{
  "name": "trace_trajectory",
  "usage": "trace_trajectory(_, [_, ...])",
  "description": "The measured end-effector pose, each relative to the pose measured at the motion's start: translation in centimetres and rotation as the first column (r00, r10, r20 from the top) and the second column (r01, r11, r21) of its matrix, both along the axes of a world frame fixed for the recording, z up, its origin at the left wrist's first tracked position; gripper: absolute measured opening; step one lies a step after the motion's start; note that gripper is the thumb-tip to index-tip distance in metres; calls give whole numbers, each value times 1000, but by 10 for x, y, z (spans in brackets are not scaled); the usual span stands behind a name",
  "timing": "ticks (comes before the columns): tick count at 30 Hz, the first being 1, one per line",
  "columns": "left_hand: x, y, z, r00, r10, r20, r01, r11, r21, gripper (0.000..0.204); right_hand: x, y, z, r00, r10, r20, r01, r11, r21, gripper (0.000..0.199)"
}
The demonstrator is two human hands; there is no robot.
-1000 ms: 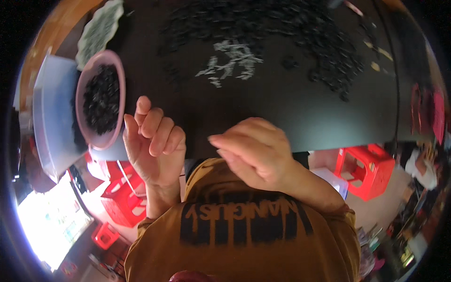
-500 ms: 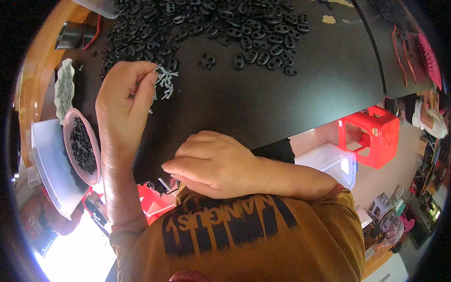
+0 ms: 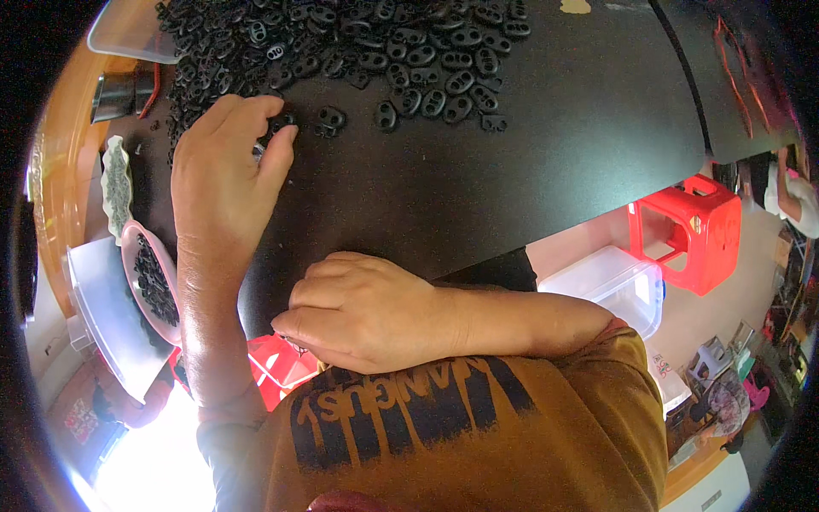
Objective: The person assembles small plastic spring-loaded toggles by hand, inserting a metal spring and a plastic toggle cap into a plastic toggle base.
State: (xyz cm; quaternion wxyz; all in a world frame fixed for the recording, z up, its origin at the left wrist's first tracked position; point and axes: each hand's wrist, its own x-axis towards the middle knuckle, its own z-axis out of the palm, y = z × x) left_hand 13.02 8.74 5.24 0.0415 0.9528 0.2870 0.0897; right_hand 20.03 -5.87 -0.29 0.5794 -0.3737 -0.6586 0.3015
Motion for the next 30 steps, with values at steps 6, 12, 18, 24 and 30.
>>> trace_trajectory(6, [8, -6, -4, 968, -171, 182, 188, 979, -75, 17, -3, 0, -2, 999, -9, 36, 9, 1000, 7, 27])
trace_trajectory(12, [12, -4, -16, 969, -192, 157, 205, 976, -76, 15, -2, -2, 1, 998, -6, 60, 5, 1000, 8, 27])
trace_trajectory(18, [13, -9, -9, 976, -166, 141, 190, 965, -180, 16, 2, -1, 1, 997, -37, -61, 38, 999, 23, 24])
trace_trajectory(24, [-22, -44, 9, 888, 198, 416, 176, 689, -703, 21, 43, -5, 17, 902, -428, -62, 416, 898, -143, 27])
trace_trajectory(30, [-46, -76, -15, 725, 345, 596, 237, 688, -686, 27, 35, -6, 21, 941, -198, -274, 66, 902, -426, 16])
